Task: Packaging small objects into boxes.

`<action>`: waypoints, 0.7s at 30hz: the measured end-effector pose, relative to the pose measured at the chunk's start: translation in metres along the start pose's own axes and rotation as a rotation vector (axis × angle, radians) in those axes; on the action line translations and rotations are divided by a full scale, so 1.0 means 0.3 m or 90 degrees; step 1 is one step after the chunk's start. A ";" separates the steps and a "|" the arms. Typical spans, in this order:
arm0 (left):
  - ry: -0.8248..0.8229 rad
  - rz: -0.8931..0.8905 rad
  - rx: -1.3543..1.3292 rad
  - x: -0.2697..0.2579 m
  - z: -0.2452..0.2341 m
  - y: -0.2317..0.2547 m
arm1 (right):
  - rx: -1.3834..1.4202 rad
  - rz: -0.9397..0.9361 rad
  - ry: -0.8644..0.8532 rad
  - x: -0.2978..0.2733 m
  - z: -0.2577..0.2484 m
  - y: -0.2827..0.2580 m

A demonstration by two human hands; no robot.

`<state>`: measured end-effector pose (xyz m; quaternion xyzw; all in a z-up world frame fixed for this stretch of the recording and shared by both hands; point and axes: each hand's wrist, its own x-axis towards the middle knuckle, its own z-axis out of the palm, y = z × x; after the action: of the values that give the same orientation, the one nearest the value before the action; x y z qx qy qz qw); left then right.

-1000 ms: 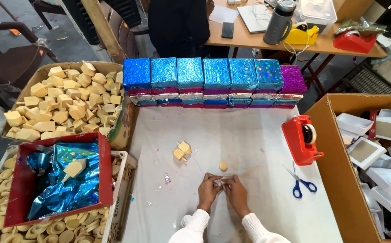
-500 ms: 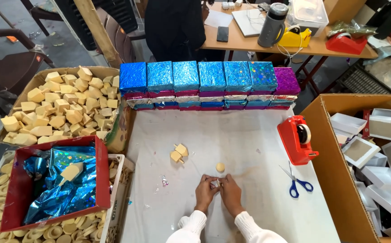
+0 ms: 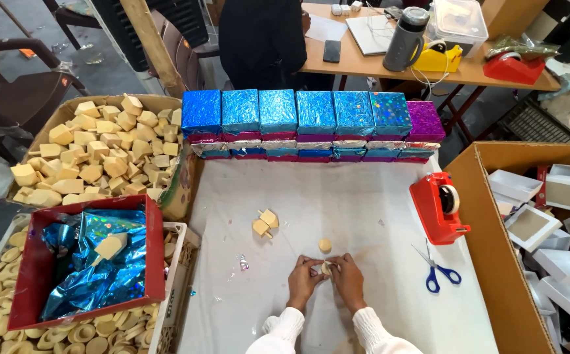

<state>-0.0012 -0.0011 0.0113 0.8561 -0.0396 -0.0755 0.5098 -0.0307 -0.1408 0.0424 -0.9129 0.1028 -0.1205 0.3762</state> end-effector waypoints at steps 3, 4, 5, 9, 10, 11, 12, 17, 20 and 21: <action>-0.002 0.011 -0.009 -0.015 0.004 -0.009 | 0.022 0.036 0.044 -0.043 0.027 0.007; 0.004 0.008 -0.007 -0.002 0.004 -0.012 | 0.006 0.014 0.045 -0.056 0.040 0.015; 0.011 0.006 -0.005 0.011 0.004 -0.015 | -0.009 -0.007 0.045 -0.069 0.054 0.022; 0.002 0.017 0.000 0.005 0.025 -0.036 | 0.020 -0.004 -0.010 -0.093 -0.003 -0.006; 0.000 0.012 -0.003 0.007 0.014 -0.029 | 0.015 0.010 -0.026 -0.079 -0.011 -0.016; -0.001 0.008 -0.007 0.008 0.003 -0.021 | 0.009 0.025 -0.042 -0.066 -0.018 -0.025; -0.004 0.006 -0.006 0.000 0.000 -0.010 | 0.009 0.028 -0.043 -0.056 -0.017 -0.021; -0.012 -0.032 -0.025 -0.003 -0.001 0.007 | 0.026 0.058 0.031 0.000 -0.005 -0.025; -0.001 0.018 -0.022 -0.007 -0.012 0.009 | 0.028 0.019 0.050 -0.048 0.012 0.004; -0.001 0.019 -0.021 -0.003 -0.011 0.003 | 0.029 0.019 0.051 -0.062 0.007 -0.003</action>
<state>-0.0015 0.0014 0.0138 0.8467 -0.0513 -0.0694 0.5251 -0.0478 -0.1336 0.0388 -0.8969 0.1289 -0.1537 0.3940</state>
